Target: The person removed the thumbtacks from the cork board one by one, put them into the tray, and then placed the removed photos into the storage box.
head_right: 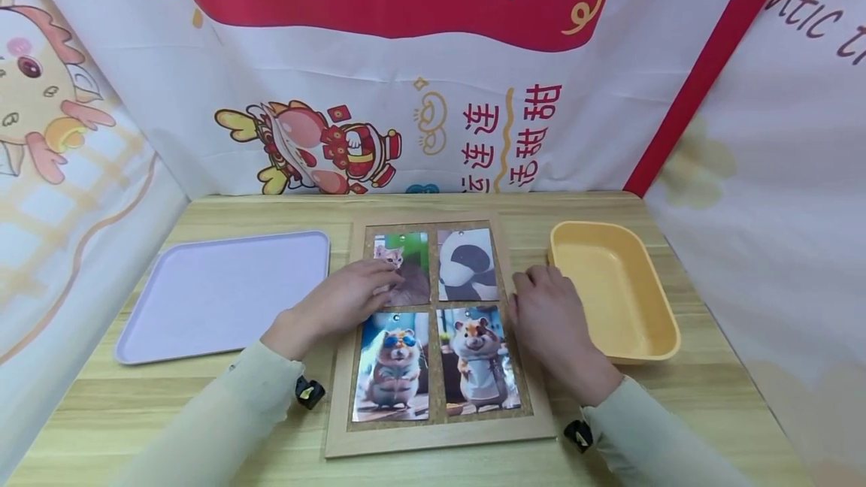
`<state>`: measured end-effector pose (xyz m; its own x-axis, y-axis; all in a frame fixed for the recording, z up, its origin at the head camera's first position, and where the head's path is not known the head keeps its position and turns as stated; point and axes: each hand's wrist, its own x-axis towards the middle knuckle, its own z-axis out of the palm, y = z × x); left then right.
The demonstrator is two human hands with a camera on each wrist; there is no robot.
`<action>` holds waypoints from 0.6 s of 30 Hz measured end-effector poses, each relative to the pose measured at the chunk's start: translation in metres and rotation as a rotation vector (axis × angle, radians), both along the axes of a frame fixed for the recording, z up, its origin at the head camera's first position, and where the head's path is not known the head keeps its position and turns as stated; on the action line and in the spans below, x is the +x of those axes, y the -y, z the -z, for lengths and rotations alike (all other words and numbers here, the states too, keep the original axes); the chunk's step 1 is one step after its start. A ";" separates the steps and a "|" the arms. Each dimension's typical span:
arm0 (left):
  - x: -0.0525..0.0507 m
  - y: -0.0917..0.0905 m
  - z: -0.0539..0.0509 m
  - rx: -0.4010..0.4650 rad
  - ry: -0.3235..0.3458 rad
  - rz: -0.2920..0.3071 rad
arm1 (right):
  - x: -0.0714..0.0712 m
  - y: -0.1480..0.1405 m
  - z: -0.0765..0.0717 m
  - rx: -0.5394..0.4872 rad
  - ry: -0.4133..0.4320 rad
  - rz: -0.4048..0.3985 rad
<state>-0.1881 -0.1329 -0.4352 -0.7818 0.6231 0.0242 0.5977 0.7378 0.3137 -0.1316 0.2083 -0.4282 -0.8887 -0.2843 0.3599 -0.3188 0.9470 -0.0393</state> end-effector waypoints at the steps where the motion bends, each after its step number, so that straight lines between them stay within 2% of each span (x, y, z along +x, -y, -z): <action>1: -0.003 0.002 0.000 -0.009 -0.012 0.008 | -0.003 0.006 0.001 -0.005 0.004 -0.031; 3: -0.008 0.007 -0.001 -0.035 -0.037 0.016 | -0.010 0.018 0.003 -0.010 0.005 -0.111; 10: -0.041 0.008 -0.001 -0.106 -0.098 0.044 | -0.024 0.051 0.014 0.025 -0.001 -0.334; 14: -0.060 0.006 -0.003 -0.154 -0.156 0.088 | -0.030 0.065 0.018 0.076 -0.024 -0.434; 18: -0.077 0.005 -0.006 -0.217 -0.197 0.081 | -0.036 0.075 0.021 0.130 -0.005 -0.490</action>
<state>-0.2651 -0.1377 -0.4289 -0.7225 0.6907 0.0293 0.6913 0.7221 0.0260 -0.1672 0.1328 -0.4494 -0.6383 -0.7099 0.2976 -0.7267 0.6833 0.0712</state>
